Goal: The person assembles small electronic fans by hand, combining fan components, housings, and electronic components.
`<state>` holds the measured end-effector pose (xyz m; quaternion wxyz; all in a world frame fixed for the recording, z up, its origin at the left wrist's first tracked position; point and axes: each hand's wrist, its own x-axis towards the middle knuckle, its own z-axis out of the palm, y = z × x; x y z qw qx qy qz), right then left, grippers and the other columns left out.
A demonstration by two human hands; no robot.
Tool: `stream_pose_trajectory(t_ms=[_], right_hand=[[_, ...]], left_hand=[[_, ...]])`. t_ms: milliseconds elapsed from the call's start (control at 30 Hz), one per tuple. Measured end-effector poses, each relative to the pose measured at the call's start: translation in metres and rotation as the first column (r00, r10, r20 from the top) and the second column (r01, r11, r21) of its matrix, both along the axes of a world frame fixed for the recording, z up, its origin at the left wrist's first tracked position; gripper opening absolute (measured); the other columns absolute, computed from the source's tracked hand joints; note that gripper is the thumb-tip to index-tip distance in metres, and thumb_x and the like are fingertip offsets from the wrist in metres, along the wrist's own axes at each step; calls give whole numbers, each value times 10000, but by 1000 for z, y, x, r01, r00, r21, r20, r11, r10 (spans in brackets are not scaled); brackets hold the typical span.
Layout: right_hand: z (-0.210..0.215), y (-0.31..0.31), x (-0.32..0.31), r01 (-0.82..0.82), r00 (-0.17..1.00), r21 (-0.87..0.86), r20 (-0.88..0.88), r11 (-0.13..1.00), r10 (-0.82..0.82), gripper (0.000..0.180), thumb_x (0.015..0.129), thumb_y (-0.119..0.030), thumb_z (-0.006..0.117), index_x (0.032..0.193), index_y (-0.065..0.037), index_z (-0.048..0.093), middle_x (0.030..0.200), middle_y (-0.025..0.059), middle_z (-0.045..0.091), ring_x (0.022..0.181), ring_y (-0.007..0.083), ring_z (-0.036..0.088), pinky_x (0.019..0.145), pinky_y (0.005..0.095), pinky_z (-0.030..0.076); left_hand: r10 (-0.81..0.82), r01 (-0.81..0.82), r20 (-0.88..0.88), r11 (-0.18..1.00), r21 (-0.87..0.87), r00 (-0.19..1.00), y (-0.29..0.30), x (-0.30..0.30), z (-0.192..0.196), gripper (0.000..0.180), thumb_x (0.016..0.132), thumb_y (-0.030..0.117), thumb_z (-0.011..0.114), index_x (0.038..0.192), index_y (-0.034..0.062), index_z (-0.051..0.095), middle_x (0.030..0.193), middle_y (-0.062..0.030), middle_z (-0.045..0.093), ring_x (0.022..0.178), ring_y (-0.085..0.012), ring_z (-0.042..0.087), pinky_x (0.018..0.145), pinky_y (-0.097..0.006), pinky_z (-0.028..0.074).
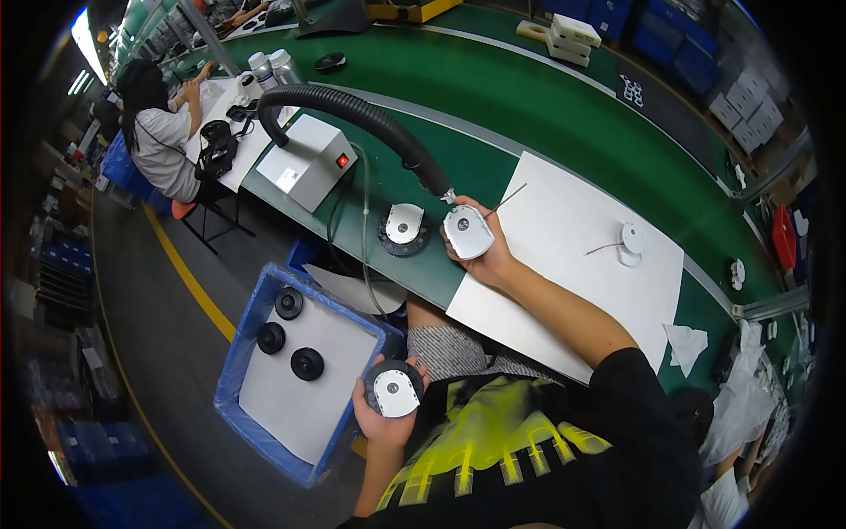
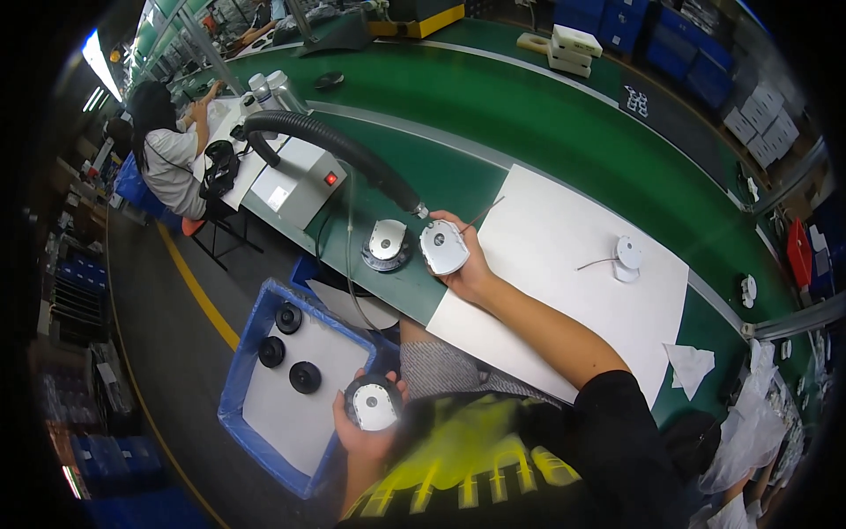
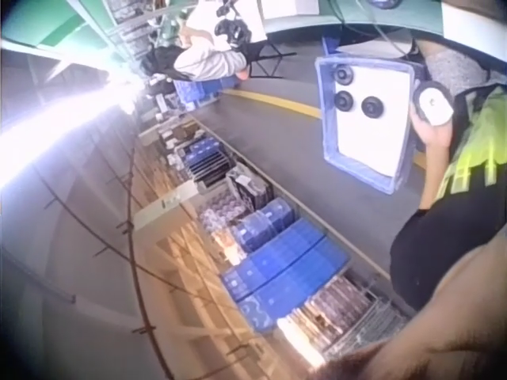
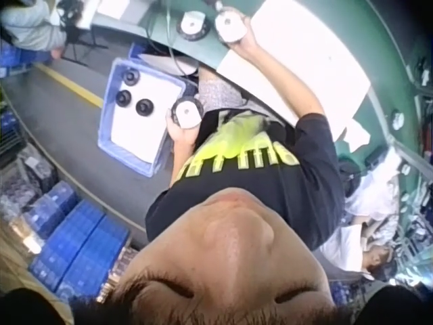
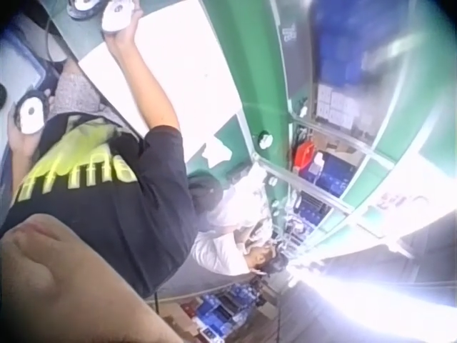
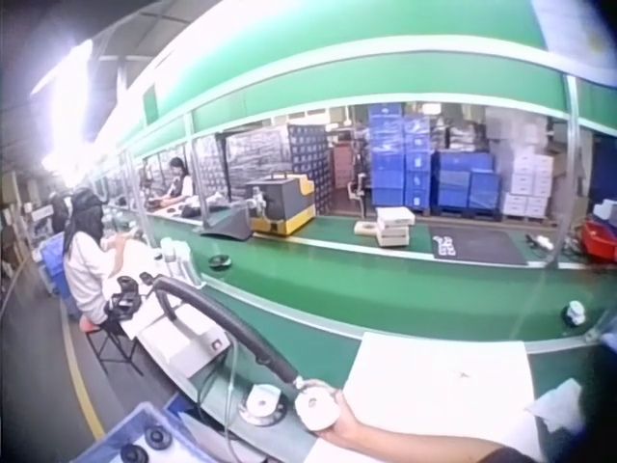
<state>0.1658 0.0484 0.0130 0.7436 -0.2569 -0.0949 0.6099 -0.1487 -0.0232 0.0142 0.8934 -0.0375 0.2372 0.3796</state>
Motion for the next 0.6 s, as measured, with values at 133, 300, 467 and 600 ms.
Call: stream_pose_trajectory(t_ms=[133, 300, 467, 600], right_hand=[[5, 9, -4, 55, 998, -94, -34, 994, -58, 356, 1006, -421, 363, 1119, -141, 552, 871, 139, 582, 607, 172, 508, 492, 263, 388], [2, 27, 4, -87, 974, -105, -216, 991, 63, 396, 937, -408, 348, 968, -64, 542, 804, 123, 533, 497, 129, 337, 421, 261, 274], [15, -19, 22, -64, 971, -116, -236, 991, 35, 399, 932, -415, 326, 902, -88, 555, 773, 126, 556, 515, 146, 362, 416, 260, 255], [71, -73, 6, 75, 982, -138, -160, 988, -97, 389, 953, -434, 349, 1085, -148, 578, 833, 126, 545, 537, 146, 384, 435, 255, 312]], left_hand=[[3, -2, 44, 1000, -14, 999, 11, 3, 5, 557, 974, 500, 325, 1404, 169, 453, 1372, -299, 460, 1235, -500, 473, 1026, -639, 379], [-126, 110, 146, 987, 117, 981, 39, 31, 22, 555, 950, 469, 363, 1438, 212, 427, 1417, -274, 424, 1296, -467, 432, 1028, -673, 355], [-167, 134, 215, 978, 163, 962, 86, 103, 16, 555, 920, 444, 440, 1431, 228, 441, 1406, -290, 427, 1330, -476, 389, 1090, -640, 296], [-212, 174, 243, 970, 170, 947, 134, 187, 19, 453, 962, 432, 401, 1299, 154, 517, 1375, -291, 429, 1307, -442, 386, 1098, -601, 302]])
